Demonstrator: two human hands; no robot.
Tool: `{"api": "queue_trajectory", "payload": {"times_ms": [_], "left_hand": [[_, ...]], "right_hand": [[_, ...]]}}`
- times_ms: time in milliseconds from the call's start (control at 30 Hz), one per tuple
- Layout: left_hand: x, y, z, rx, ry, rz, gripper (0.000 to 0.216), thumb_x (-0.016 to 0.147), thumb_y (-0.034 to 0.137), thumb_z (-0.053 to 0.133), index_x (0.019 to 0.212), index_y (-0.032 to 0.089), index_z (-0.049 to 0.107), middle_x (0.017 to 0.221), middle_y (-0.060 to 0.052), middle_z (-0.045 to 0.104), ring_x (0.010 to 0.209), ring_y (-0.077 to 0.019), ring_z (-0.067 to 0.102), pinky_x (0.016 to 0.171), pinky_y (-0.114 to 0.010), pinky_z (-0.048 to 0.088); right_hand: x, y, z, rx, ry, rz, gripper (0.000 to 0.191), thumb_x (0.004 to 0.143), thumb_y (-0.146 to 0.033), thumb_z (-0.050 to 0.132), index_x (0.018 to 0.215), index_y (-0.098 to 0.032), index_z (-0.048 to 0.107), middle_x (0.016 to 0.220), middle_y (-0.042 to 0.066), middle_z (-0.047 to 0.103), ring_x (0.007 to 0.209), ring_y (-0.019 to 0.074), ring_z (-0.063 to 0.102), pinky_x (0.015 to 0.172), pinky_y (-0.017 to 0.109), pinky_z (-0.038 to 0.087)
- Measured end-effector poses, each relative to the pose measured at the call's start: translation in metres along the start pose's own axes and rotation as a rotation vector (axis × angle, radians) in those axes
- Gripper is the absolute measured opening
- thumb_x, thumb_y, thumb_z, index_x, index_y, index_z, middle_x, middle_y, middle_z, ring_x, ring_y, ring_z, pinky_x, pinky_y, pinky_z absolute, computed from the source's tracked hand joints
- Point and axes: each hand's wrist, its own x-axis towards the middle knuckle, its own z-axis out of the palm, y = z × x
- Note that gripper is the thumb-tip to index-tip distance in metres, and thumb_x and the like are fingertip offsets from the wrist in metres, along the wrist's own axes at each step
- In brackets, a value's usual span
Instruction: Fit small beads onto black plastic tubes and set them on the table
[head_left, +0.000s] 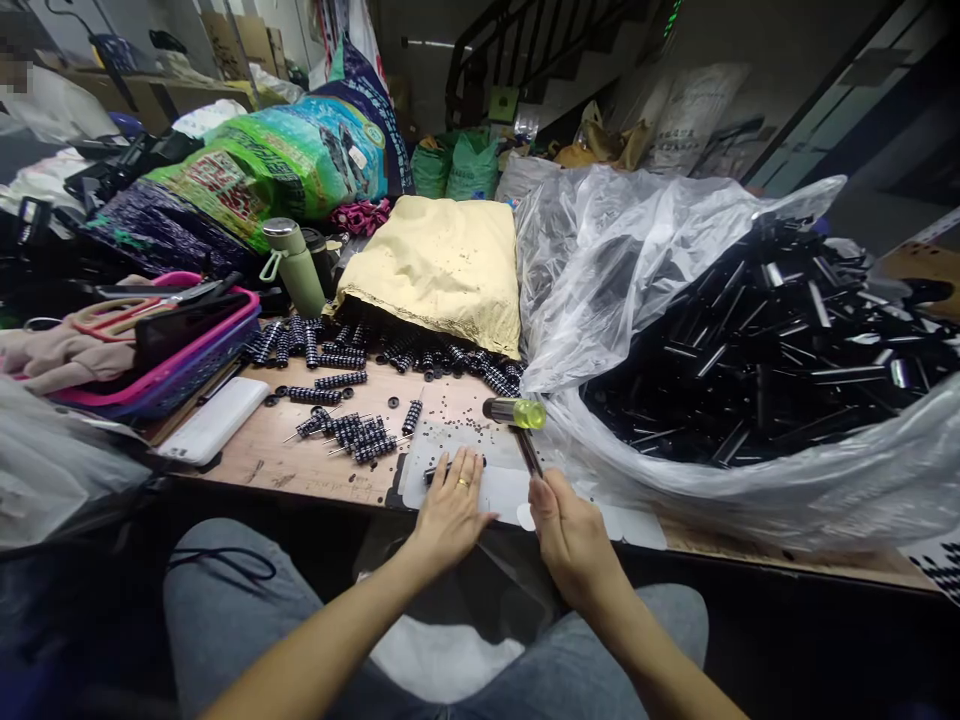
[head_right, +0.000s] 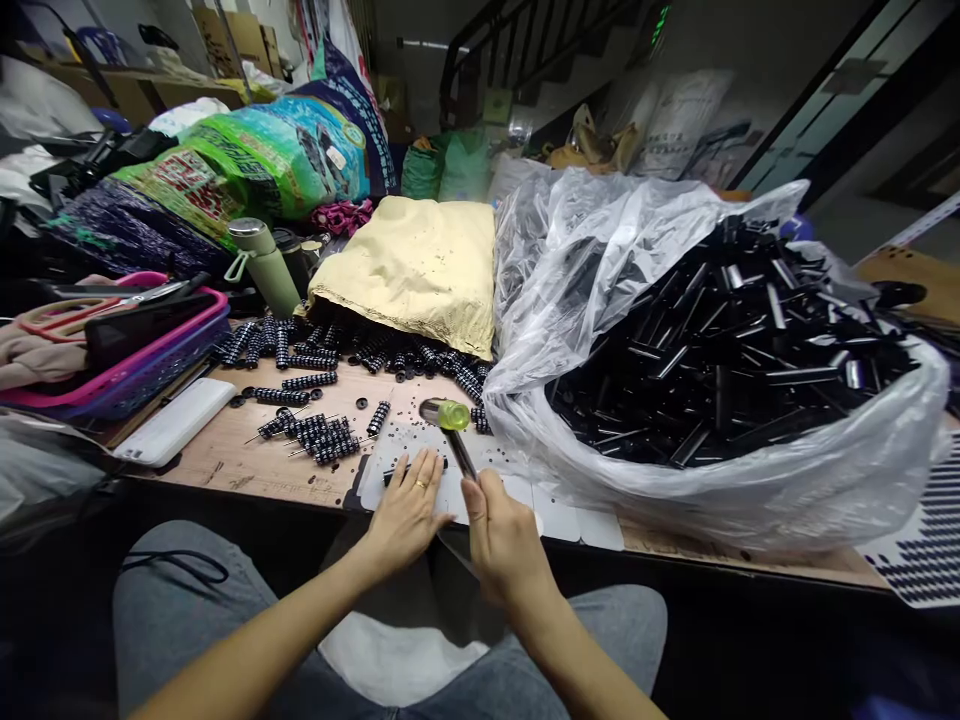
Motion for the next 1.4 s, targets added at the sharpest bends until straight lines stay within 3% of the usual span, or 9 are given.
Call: {"api": "queue_trajectory", "payload": {"times_ms": [133, 333, 533, 700, 867, 1033, 1233, 1300, 1400], "left_hand": [[-0.003, 0.010, 0.009, -0.048, 0.001, -0.021, 0.062, 0.082, 0.035, 0.035, 0.133, 0.000, 0.027, 0.134, -0.021, 0.036, 0.129, -0.0288, 0.023, 0.105, -0.046, 0.020], [0.004, 0.000, 0.016, -0.037, 0.041, 0.000, 0.052, 0.080, 0.017, 0.035, 0.129, 0.003, 0.034, 0.130, -0.019, 0.042, 0.123, -0.0280, 0.035, 0.100, -0.044, 0.030], [0.014, 0.008, -0.015, -0.161, -0.016, -0.190, 0.043, 0.080, 0.005, 0.030, 0.120, 0.008, 0.045, 0.095, -0.015, 0.059, 0.090, -0.0246, 0.055, 0.075, -0.040, 0.046], [-0.014, 0.024, -0.048, -0.353, -0.095, -0.080, 0.038, 0.083, 0.015, 0.037, 0.119, 0.014, 0.049, 0.090, -0.013, 0.059, 0.081, -0.0243, 0.054, 0.069, -0.035, 0.047], [0.022, -0.088, -0.072, -0.107, -0.081, -0.478, 0.042, 0.085, 0.012, 0.028, 0.124, 0.013, 0.044, 0.099, -0.017, 0.056, 0.086, -0.0256, 0.051, 0.070, -0.037, 0.043], [0.067, -0.204, -0.074, 0.108, -0.271, -0.533, 0.033, 0.083, 0.019, 0.037, 0.112, 0.014, 0.052, 0.109, -0.017, 0.052, 0.105, -0.0297, 0.043, 0.082, -0.043, 0.037], [0.065, -0.221, -0.054, 0.089, -0.317, -0.457, 0.026, 0.081, 0.026, 0.042, 0.103, 0.015, 0.053, 0.109, -0.015, 0.054, 0.105, -0.0293, 0.044, 0.083, -0.041, 0.036], [0.065, -0.219, -0.053, 0.087, -0.291, -0.446, 0.026, 0.082, 0.025, 0.040, 0.103, 0.014, 0.052, 0.103, -0.016, 0.057, 0.103, -0.0293, 0.047, 0.083, -0.041, 0.035], [0.069, -0.206, -0.060, 0.056, -0.198, -0.418, 0.029, 0.086, 0.026, 0.034, 0.108, 0.013, 0.048, 0.103, -0.015, 0.057, 0.100, -0.0270, 0.050, 0.084, -0.038, 0.035]], "right_hand": [[-0.005, -0.022, 0.016, 0.049, -0.064, -0.166, 0.035, 0.091, -0.039, 0.018, 0.072, -0.021, 0.042, 0.056, 0.000, 0.053, 0.046, 0.0125, 0.049, 0.046, 0.022, 0.033], [-0.003, -0.004, 0.053, -0.279, -0.345, -0.072, 0.036, 0.092, -0.036, 0.021, 0.082, -0.020, 0.051, 0.064, 0.005, 0.063, 0.054, 0.0185, 0.058, 0.049, 0.025, 0.032], [0.009, 0.016, 0.032, -0.259, -0.148, 0.000, 0.041, 0.092, -0.043, 0.017, 0.073, -0.022, 0.046, 0.055, 0.001, 0.057, 0.051, 0.0173, 0.055, 0.047, 0.025, 0.030], [0.015, 0.054, 0.029, -0.492, -0.073, 0.075, 0.038, 0.091, -0.045, 0.023, 0.072, -0.021, 0.046, 0.057, 0.002, 0.058, 0.052, 0.0185, 0.056, 0.047, 0.026, 0.028], [0.020, 0.083, 0.038, -0.663, 0.013, 0.082, 0.037, 0.089, -0.045, 0.028, 0.071, -0.020, 0.048, 0.068, 0.005, 0.058, 0.064, 0.0207, 0.057, 0.049, 0.027, 0.031], [0.018, 0.080, 0.040, -0.621, 0.094, 0.003, 0.036, 0.087, -0.046, 0.033, 0.070, -0.019, 0.049, 0.070, 0.005, 0.056, 0.069, 0.0205, 0.053, 0.056, 0.029, 0.037], [0.045, 0.071, -0.008, -0.384, 0.330, -0.137, 0.030, 0.089, -0.038, 0.033, 0.082, -0.017, 0.054, 0.079, 0.007, 0.058, 0.076, 0.0178, 0.051, 0.068, 0.028, 0.039], [0.071, 0.082, -0.034, -0.492, 0.429, -0.029, 0.031, 0.089, -0.036, 0.033, 0.086, -0.015, 0.055, 0.084, 0.009, 0.058, 0.081, 0.0192, 0.050, 0.070, 0.028, 0.038], [0.116, 0.107, -0.063, -0.711, 0.283, 0.255, 0.026, 0.087, -0.029, 0.037, 0.093, -0.013, 0.057, 0.093, 0.011, 0.057, 0.089, 0.0223, 0.047, 0.069, 0.029, 0.037]]}}
